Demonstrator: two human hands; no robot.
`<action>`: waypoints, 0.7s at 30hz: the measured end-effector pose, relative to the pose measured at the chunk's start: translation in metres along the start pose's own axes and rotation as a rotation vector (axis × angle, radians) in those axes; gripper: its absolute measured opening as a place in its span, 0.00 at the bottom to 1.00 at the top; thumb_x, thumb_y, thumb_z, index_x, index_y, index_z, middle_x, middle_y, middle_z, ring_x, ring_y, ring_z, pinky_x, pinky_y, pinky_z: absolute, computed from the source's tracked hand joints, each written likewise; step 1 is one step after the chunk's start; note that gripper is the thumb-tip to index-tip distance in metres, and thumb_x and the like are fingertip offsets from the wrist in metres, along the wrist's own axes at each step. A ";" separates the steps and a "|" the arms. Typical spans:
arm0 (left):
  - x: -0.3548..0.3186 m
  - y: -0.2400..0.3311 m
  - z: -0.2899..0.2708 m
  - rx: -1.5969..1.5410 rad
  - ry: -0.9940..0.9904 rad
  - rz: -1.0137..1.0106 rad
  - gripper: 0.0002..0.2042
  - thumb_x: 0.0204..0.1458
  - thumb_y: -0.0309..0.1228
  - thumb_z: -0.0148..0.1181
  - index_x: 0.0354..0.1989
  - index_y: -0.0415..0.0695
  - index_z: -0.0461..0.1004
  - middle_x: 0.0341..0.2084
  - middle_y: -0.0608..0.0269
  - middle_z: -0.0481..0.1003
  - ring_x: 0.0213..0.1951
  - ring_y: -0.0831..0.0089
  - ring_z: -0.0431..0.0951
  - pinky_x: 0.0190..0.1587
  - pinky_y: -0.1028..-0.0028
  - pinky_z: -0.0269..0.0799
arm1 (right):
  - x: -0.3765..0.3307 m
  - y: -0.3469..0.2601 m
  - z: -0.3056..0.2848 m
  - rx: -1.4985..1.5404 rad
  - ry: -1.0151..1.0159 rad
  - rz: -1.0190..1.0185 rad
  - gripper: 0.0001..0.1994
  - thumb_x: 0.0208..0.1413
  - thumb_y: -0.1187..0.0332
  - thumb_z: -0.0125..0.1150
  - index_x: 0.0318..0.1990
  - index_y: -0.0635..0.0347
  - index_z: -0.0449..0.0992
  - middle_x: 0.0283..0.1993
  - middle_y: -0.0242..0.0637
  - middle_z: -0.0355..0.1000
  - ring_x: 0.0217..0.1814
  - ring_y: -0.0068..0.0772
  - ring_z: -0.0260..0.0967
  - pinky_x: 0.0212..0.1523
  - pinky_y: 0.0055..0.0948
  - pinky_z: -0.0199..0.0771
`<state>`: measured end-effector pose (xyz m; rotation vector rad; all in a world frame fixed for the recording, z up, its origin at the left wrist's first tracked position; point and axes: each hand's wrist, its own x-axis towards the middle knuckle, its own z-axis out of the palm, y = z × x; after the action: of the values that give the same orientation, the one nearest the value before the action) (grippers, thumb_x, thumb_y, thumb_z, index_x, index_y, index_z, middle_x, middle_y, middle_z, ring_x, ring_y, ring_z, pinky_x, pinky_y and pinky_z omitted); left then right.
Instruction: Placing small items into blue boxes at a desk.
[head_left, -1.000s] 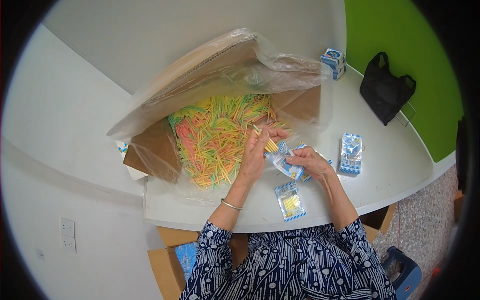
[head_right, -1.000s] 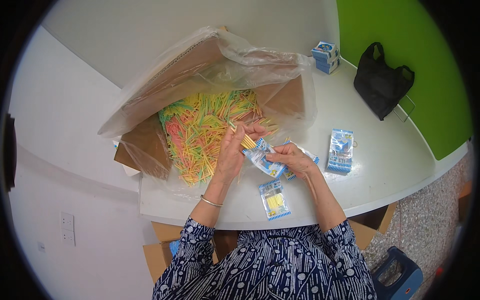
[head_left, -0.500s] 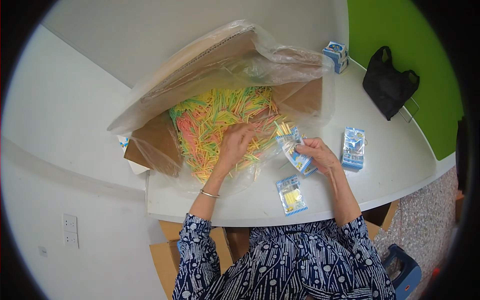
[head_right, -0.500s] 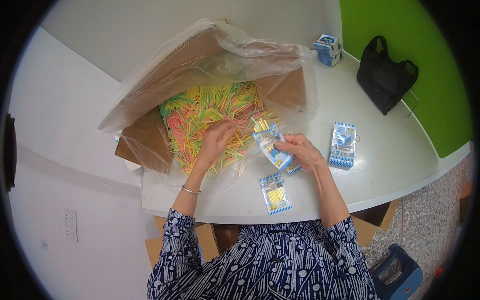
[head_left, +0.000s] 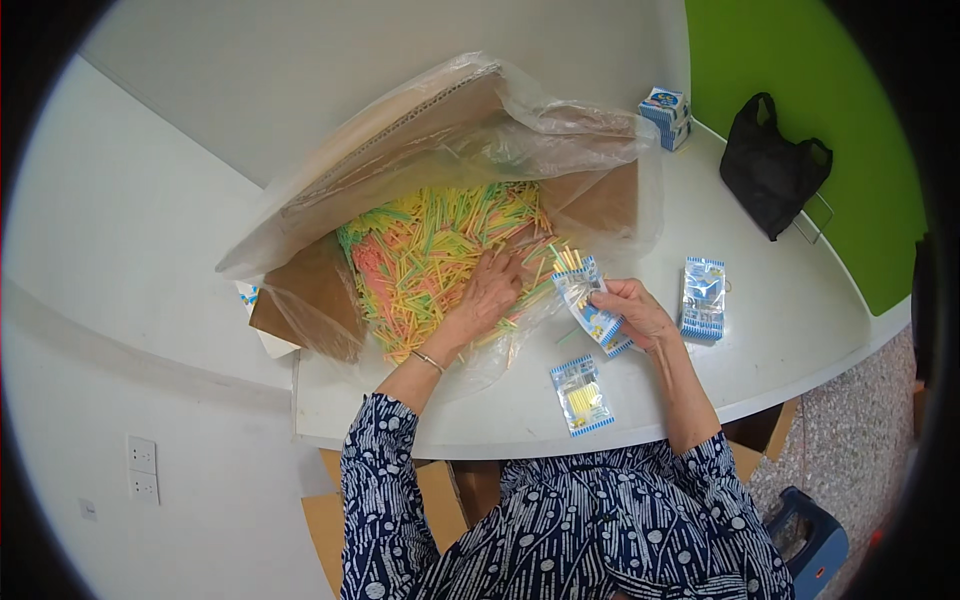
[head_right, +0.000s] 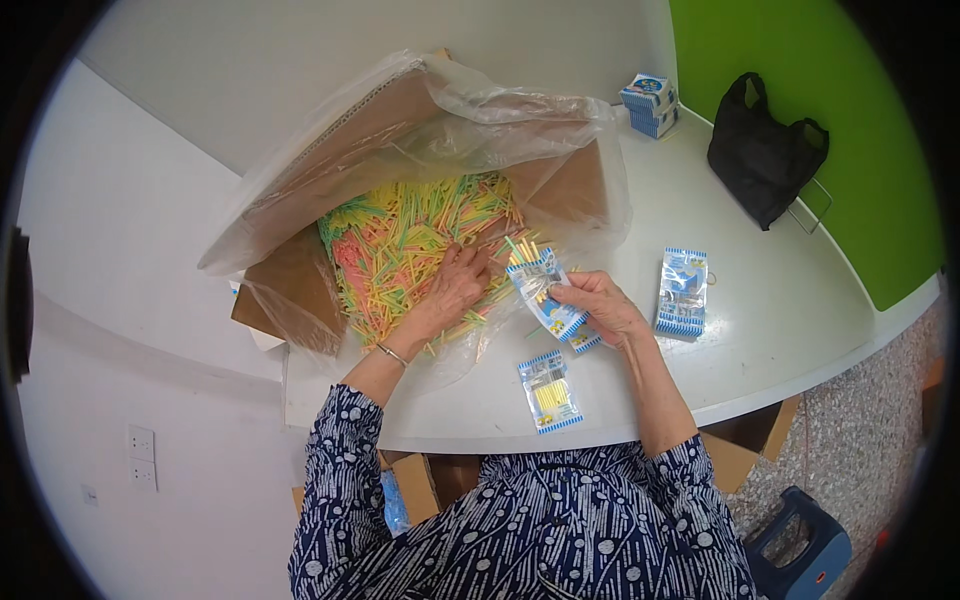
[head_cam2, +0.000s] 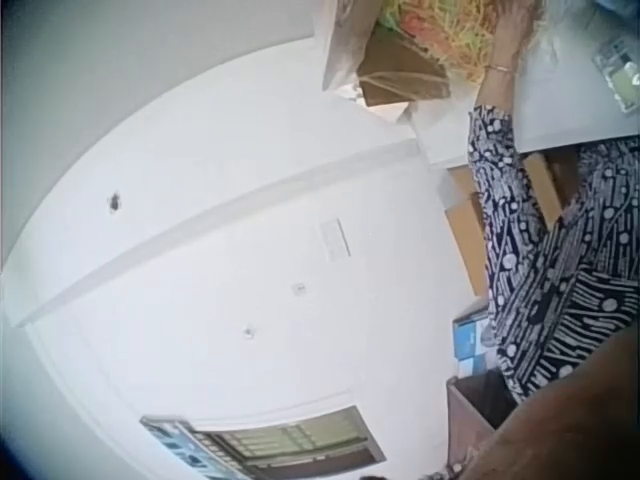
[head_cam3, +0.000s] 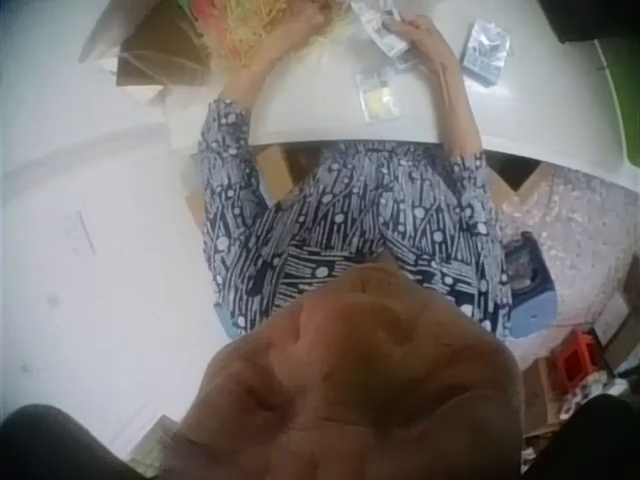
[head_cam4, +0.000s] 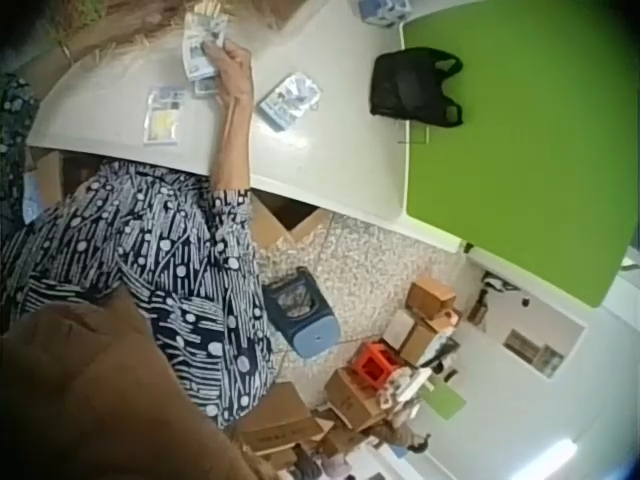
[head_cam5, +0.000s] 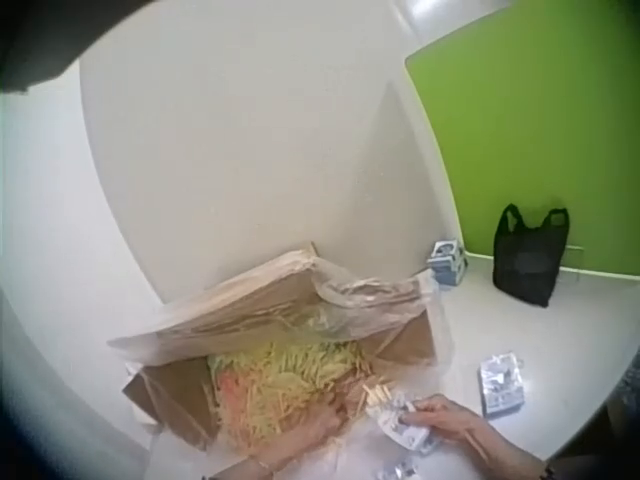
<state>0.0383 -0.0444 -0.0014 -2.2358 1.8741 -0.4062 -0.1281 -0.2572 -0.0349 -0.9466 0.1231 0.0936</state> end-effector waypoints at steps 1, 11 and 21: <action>-0.001 -0.001 0.000 -0.020 0.016 -0.021 0.12 0.39 0.22 0.55 0.36 0.36 0.73 0.45 0.50 0.68 0.52 0.57 0.64 0.57 0.57 0.56 | 0.000 0.001 0.000 0.007 -0.002 0.000 0.14 0.52 0.68 0.63 0.43 0.67 0.76 0.36 0.35 0.77 0.34 0.20 0.74 0.37 0.20 0.75; 0.017 -0.022 0.008 -0.214 0.209 -0.123 0.08 0.41 0.23 0.54 0.31 0.35 0.73 0.35 0.52 0.71 0.38 0.56 0.71 0.43 0.61 0.68 | 0.004 0.003 -0.002 0.003 -0.004 -0.024 0.13 0.53 0.68 0.62 0.43 0.67 0.76 0.36 0.34 0.77 0.34 0.18 0.74 0.36 0.19 0.75; 0.042 -0.020 0.049 -0.167 0.243 -0.240 0.09 0.42 0.26 0.54 0.32 0.36 0.75 0.38 0.49 0.70 0.40 0.54 0.71 0.43 0.60 0.67 | -0.001 0.001 -0.007 0.028 0.032 -0.058 0.12 0.53 0.68 0.62 0.42 0.66 0.76 0.36 0.34 0.77 0.33 0.18 0.74 0.35 0.18 0.75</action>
<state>0.0796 -0.0835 -0.0383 -2.6419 1.8133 -0.6042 -0.1294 -0.2624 -0.0391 -0.9231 0.1263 0.0226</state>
